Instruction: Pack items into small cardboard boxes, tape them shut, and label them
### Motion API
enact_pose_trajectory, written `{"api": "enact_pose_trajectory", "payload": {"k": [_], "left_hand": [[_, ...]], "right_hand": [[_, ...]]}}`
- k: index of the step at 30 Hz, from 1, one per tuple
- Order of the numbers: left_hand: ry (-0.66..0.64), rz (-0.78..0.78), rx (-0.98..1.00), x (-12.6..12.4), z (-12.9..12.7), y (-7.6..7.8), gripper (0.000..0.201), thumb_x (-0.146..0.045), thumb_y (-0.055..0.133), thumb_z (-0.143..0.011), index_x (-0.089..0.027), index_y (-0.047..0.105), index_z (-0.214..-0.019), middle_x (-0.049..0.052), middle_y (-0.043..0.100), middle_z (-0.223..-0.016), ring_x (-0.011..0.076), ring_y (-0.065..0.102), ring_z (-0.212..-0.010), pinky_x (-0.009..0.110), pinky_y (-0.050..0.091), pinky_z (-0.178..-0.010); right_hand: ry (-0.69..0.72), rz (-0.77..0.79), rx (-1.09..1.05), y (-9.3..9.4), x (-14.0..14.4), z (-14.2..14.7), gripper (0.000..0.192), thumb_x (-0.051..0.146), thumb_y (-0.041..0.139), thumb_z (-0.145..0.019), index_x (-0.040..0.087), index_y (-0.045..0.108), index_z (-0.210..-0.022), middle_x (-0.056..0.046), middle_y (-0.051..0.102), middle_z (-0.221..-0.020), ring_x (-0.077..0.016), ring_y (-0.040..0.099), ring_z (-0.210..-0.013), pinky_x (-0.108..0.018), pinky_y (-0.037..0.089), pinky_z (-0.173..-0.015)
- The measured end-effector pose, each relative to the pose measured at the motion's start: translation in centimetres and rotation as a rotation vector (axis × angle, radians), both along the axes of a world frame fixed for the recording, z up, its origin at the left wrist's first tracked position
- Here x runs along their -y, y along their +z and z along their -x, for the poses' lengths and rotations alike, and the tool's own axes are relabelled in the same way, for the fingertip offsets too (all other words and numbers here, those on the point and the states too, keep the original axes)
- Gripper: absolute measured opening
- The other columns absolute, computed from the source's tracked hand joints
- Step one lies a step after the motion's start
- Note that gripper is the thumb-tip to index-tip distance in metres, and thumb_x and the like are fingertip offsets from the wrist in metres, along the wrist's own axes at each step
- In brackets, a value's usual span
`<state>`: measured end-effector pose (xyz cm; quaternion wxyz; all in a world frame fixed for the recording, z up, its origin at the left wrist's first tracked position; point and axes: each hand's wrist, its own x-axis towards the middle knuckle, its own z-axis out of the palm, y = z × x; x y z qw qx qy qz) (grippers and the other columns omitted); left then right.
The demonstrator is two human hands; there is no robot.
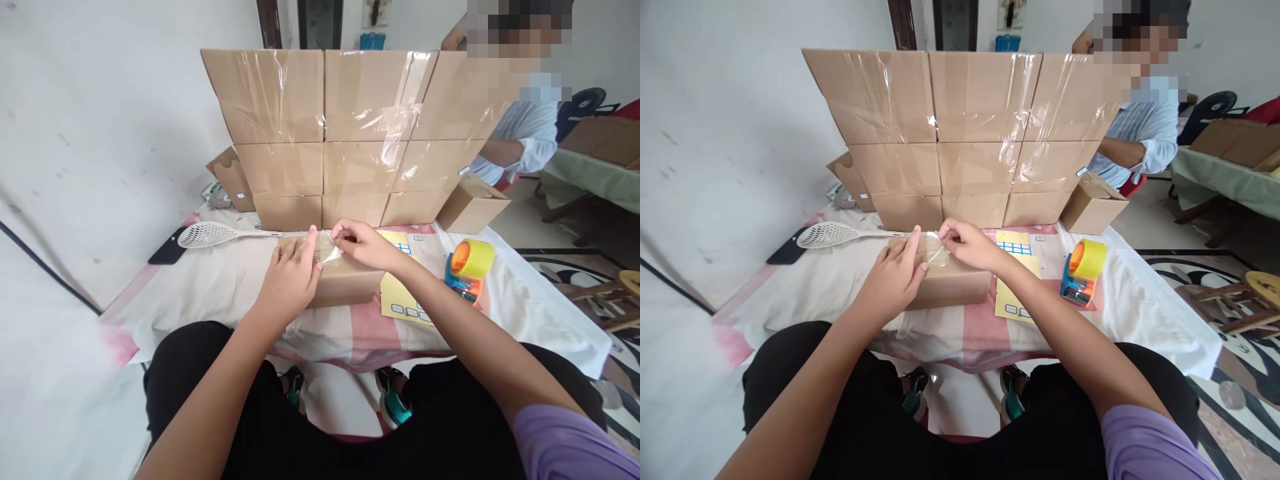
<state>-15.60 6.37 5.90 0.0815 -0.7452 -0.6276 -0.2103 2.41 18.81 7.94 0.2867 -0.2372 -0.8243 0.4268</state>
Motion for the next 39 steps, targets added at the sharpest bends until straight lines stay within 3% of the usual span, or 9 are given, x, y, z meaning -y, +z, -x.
{"api": "enact_pose_trajectory", "payload": {"k": [7,14,19,28,34,39], "left_hand": [[-0.034,0.046,-0.044,0.5,-0.1,0.5,0.067,-0.030,0.034,-0.102,-0.010,0.014,-0.163,0.022,0.051,-0.152,0.0379,0.040,-0.146,0.058,0.032,-0.114],[-0.092,0.047,0.041,0.7,0.3,0.7,0.080,-0.035,0.042,-0.099,-0.012,0.001,-0.164,0.023,0.049,-0.153,0.0373,0.042,-0.145,0.059,0.031,-0.114],[-0.098,0.070,0.034,0.9,0.4,0.9,0.081,-0.036,0.043,-0.098,-0.009,0.004,-0.163,0.024,0.047,-0.155,0.0367,0.039,-0.147,0.058,0.030,-0.116],[-0.120,0.043,0.025,1.0,0.5,0.8,0.083,-0.034,0.045,-0.098,-0.013,0.000,-0.164,0.023,0.051,-0.151,0.0380,0.041,-0.145,0.057,0.033,-0.113],[-0.124,0.061,0.045,1.0,0.6,1.0,0.083,-0.035,0.046,-0.098,-0.013,0.001,-0.164,0.024,0.045,-0.156,0.0384,0.039,-0.147,0.058,0.031,-0.115],[-0.136,0.105,0.103,1.1,0.9,1.5,0.087,-0.041,0.046,-0.099,-0.012,-0.004,-0.164,0.021,0.056,-0.147,0.0360,0.047,-0.140,0.057,0.033,-0.115]], "right_hand": [[0.078,0.036,-0.023,0.4,0.3,0.1,0.008,0.020,0.056,-0.090,0.021,0.056,-0.098,0.005,0.055,-0.074,-0.0129,0.053,-0.069,-0.028,0.041,-0.069],[-0.005,0.009,0.040,0.2,0.5,0.9,0.012,0.017,0.055,-0.084,0.020,0.056,-0.095,0.004,0.058,-0.072,-0.0137,0.055,-0.067,-0.028,0.041,-0.066],[-0.053,0.130,-0.007,0.7,0.9,1.4,0.017,0.013,0.055,-0.075,0.020,0.057,-0.090,0.005,0.058,-0.066,-0.0135,0.055,-0.064,-0.028,0.042,-0.066],[-0.196,0.115,-0.009,0.2,1.6,2.3,0.014,0.016,0.059,-0.069,0.020,0.058,-0.082,0.005,0.060,-0.060,-0.0137,0.054,-0.057,-0.027,0.038,-0.056],[-0.209,0.170,-0.127,0.6,2.1,2.5,0.008,0.016,0.061,-0.072,0.019,0.057,-0.079,0.004,0.062,-0.057,-0.0124,0.054,-0.056,-0.027,0.040,-0.059],[-0.232,0.171,-0.186,1.1,2.6,2.4,0.009,0.016,0.062,-0.072,0.018,0.058,-0.079,0.004,0.062,-0.055,-0.0107,0.051,-0.053,-0.026,0.038,-0.057]]}}
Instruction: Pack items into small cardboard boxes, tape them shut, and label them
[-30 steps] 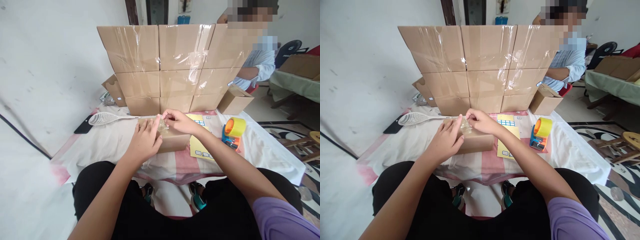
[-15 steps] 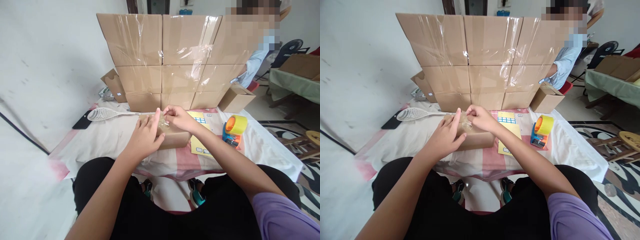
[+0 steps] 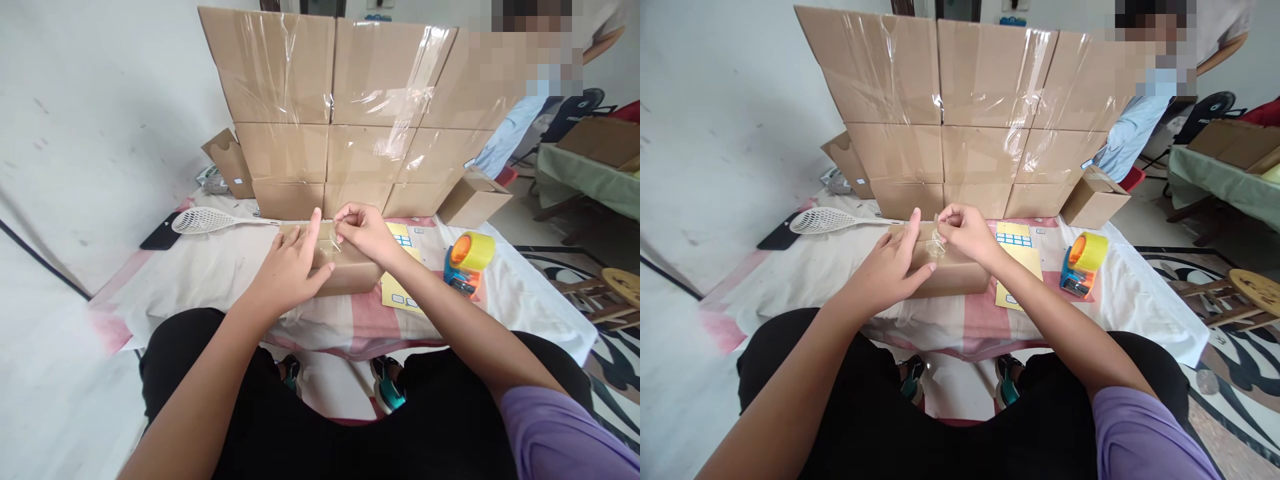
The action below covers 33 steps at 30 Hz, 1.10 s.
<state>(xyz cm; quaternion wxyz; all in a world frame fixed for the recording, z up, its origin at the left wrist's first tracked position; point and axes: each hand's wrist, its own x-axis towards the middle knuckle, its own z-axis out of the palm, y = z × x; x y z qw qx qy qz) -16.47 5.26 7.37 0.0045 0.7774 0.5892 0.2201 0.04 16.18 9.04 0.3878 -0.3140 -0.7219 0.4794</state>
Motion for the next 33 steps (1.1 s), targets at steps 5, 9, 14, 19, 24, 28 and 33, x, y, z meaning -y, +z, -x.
{"api": "enact_pose_trajectory", "payload": {"k": [5,9,14,19,24,28,33], "left_hand": [[-0.005,-0.012,0.013,0.1,0.0,0.0,0.088,-0.041,0.047,-0.098,-0.014,-0.005,-0.164,0.021,0.052,-0.151,0.0356,0.044,-0.143,0.057,0.031,-0.116],[0.011,0.012,0.034,0.0,-0.1,0.0,0.086,-0.043,0.044,-0.099,-0.012,-0.003,-0.164,0.020,0.058,-0.143,0.0344,0.050,-0.136,0.056,0.032,-0.115],[0.006,0.023,0.048,-0.2,-0.1,0.2,0.087,-0.044,0.044,-0.099,-0.013,-0.004,-0.164,0.017,0.063,-0.132,0.0334,0.055,-0.128,0.055,0.036,-0.111],[0.017,0.031,0.064,-0.2,0.0,0.3,0.088,-0.046,0.045,-0.098,-0.015,-0.005,-0.164,0.017,0.061,-0.134,0.0332,0.055,-0.126,0.055,0.036,-0.110],[0.007,0.036,0.075,-0.1,0.0,0.3,0.088,-0.047,0.045,-0.098,-0.016,-0.006,-0.164,0.017,0.060,-0.136,0.0329,0.053,-0.128,0.056,0.034,-0.112],[0.007,0.037,0.077,-0.1,0.0,0.3,0.087,-0.046,0.043,-0.099,-0.015,-0.005,-0.164,0.017,0.059,-0.138,0.0329,0.054,-0.128,0.056,0.035,-0.112],[0.019,0.034,0.111,-0.1,0.0,0.4,0.088,-0.047,0.046,-0.098,-0.015,-0.003,-0.164,0.018,0.059,-0.141,0.0340,0.052,-0.134,0.055,0.035,-0.112]], "right_hand": [[-0.035,-0.020,-0.101,0.1,0.4,-0.4,0.009,0.022,0.066,-0.076,0.018,0.059,-0.080,0.004,0.063,-0.057,-0.0106,0.054,-0.055,-0.026,0.040,-0.059],[-0.033,-0.045,-0.132,0.1,0.6,-0.6,0.025,0.037,0.075,-0.079,0.019,0.058,-0.079,0.004,0.061,-0.056,-0.0112,0.054,-0.054,-0.026,0.040,-0.058],[-0.005,-0.039,-0.125,0.1,0.8,-0.6,0.038,0.049,0.081,-0.077,0.020,0.056,-0.075,0.004,0.058,-0.053,-0.0111,0.053,-0.051,-0.025,0.038,-0.055],[-0.017,-0.045,-0.113,0.1,0.7,-0.7,0.035,0.048,0.079,-0.079,0.021,0.057,-0.076,0.004,0.059,-0.053,-0.0118,0.052,-0.053,-0.026,0.039,-0.056],[0.002,-0.053,-0.133,0.2,0.9,-1.0,0.011,0.028,0.066,-0.084,0.022,0.061,-0.091,0.008,0.051,-0.052,-0.0106,0.045,-0.048,-0.027,0.035,-0.054],[0.101,-0.019,-0.098,0.3,1.1,-1.1,0.061,0.021,0.059,-0.082,0.023,0.045,-0.142,0.010,0.055,-0.053,-0.0147,0.051,-0.051,-0.030,0.039,-0.057],[0.016,-0.050,-0.107,0.4,1.1,-1.1,0.049,0.027,0.059,-0.087,0.021,0.055,-0.136,0.011,0.047,-0.047,-0.0124,0.042,-0.044,-0.031,0.038,-0.057]]}}
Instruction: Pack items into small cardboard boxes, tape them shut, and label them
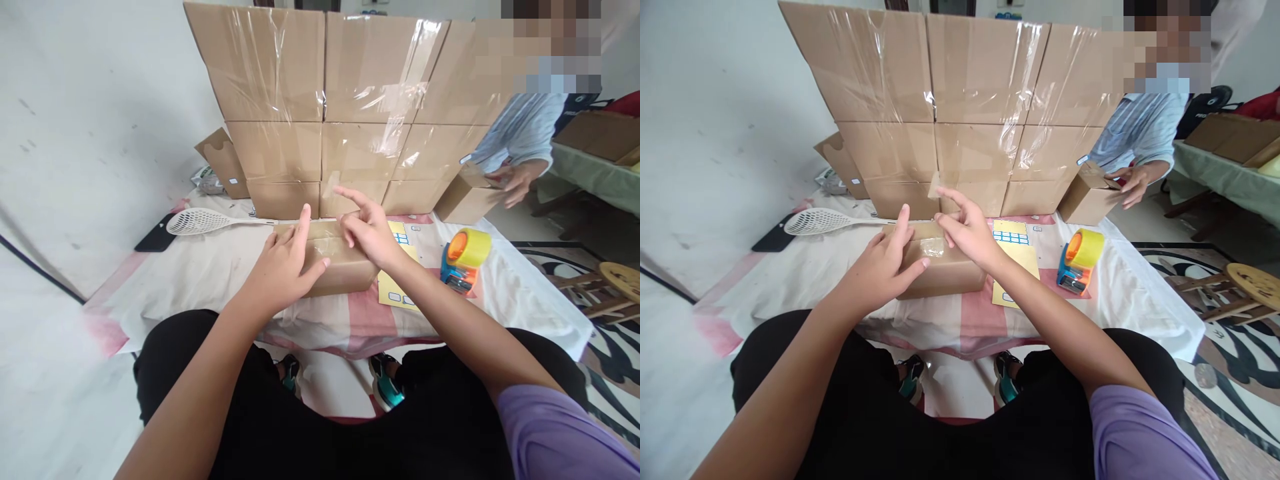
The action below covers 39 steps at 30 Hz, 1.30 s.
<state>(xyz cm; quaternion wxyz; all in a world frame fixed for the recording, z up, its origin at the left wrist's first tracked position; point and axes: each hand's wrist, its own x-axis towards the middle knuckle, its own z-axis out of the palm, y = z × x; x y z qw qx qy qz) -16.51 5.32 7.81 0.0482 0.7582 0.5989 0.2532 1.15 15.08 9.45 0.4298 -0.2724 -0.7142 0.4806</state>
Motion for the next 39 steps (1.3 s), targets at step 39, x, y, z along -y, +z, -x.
{"api": "enact_pose_trajectory", "payload": {"k": [39], "left_hand": [[-0.036,0.087,-0.106,1.0,0.1,0.4,0.093,-0.032,0.057,-0.094,-0.024,-0.002,-0.165,0.018,0.044,-0.158,0.0374,0.040,-0.147,0.058,0.029,-0.117]], "right_hand": [[0.069,-0.097,0.450,0.4,-2.8,1.1,0.019,0.027,0.054,-0.085,0.018,0.056,-0.068,0.000,0.055,-0.082,-0.0155,0.051,-0.078,-0.030,0.036,-0.073]]}}
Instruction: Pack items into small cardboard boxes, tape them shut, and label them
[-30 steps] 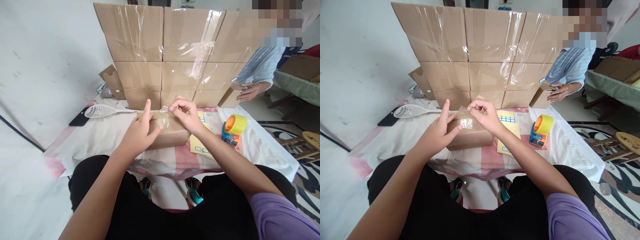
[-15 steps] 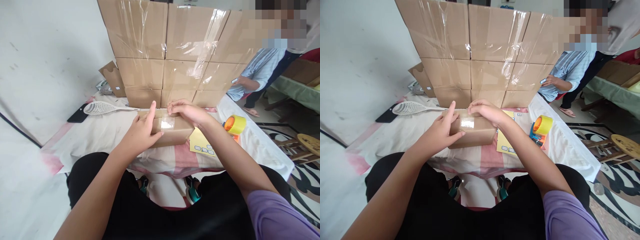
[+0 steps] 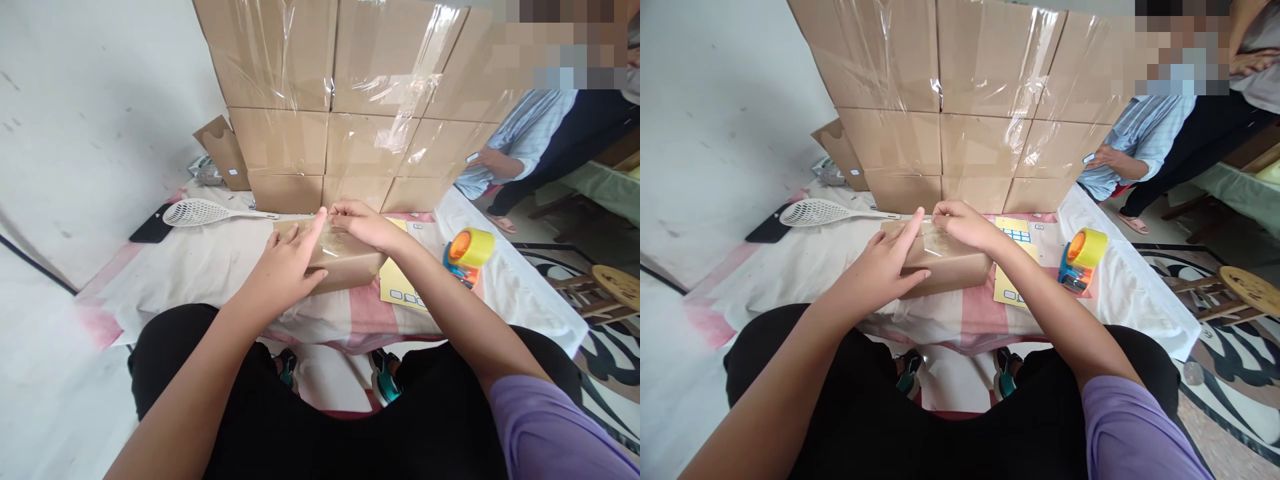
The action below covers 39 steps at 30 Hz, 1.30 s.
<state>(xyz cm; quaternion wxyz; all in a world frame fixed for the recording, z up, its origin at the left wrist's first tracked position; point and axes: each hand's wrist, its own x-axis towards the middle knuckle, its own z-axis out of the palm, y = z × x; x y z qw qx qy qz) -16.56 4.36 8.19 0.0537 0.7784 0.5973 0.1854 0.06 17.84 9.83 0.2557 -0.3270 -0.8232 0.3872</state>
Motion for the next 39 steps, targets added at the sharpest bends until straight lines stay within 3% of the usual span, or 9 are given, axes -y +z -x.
{"api": "enact_pose_trajectory", "payload": {"k": [9,18,25,39], "left_hand": [[-0.040,-0.052,-0.194,-0.2,0.2,-0.6,0.067,-0.031,0.050,-0.100,-0.029,0.026,-0.162,0.018,0.050,-0.153,0.0385,0.041,-0.145,0.062,0.032,-0.115],[-0.032,-0.037,-0.193,-0.1,0.0,-0.8,0.050,-0.034,0.056,-0.097,-0.031,0.055,-0.147,0.016,0.046,-0.157,0.0412,0.037,-0.148,0.066,0.029,-0.117],[-0.030,-0.048,-0.225,0.0,-0.2,-1.1,0.050,-0.032,0.057,-0.097,-0.031,0.056,-0.146,0.017,0.044,-0.159,0.0446,0.036,-0.148,0.066,0.030,-0.116],[-0.021,-0.060,-0.239,0.1,-0.5,-0.9,0.049,-0.028,0.051,-0.097,-0.031,0.057,-0.146,0.015,0.048,-0.156,0.0428,0.039,-0.147,0.067,0.032,-0.115]], "right_hand": [[-0.007,-0.103,0.050,-0.7,-0.3,0.3,0.015,0.025,0.053,-0.085,0.018,0.056,-0.072,-0.001,0.056,-0.083,-0.0174,0.051,-0.084,-0.032,0.037,-0.080],[-0.063,-0.243,0.180,-1.1,-0.2,0.3,0.017,0.026,0.051,-0.092,0.020,0.055,-0.077,-0.004,0.057,-0.090,-0.0229,0.051,-0.097,-0.040,0.034,-0.096],[-0.051,-0.292,0.198,-1.6,-0.6,0.2,0.017,0.027,0.051,-0.093,0.020,0.054,-0.077,-0.005,0.056,-0.090,-0.0230,0.052,-0.095,-0.040,0.035,-0.096],[-0.113,-0.334,0.230,-2.1,-0.5,0.4,0.018,0.026,0.055,-0.092,0.019,0.057,-0.075,-0.005,0.057,-0.089,-0.0240,0.050,-0.099,-0.038,0.037,-0.092]]}}
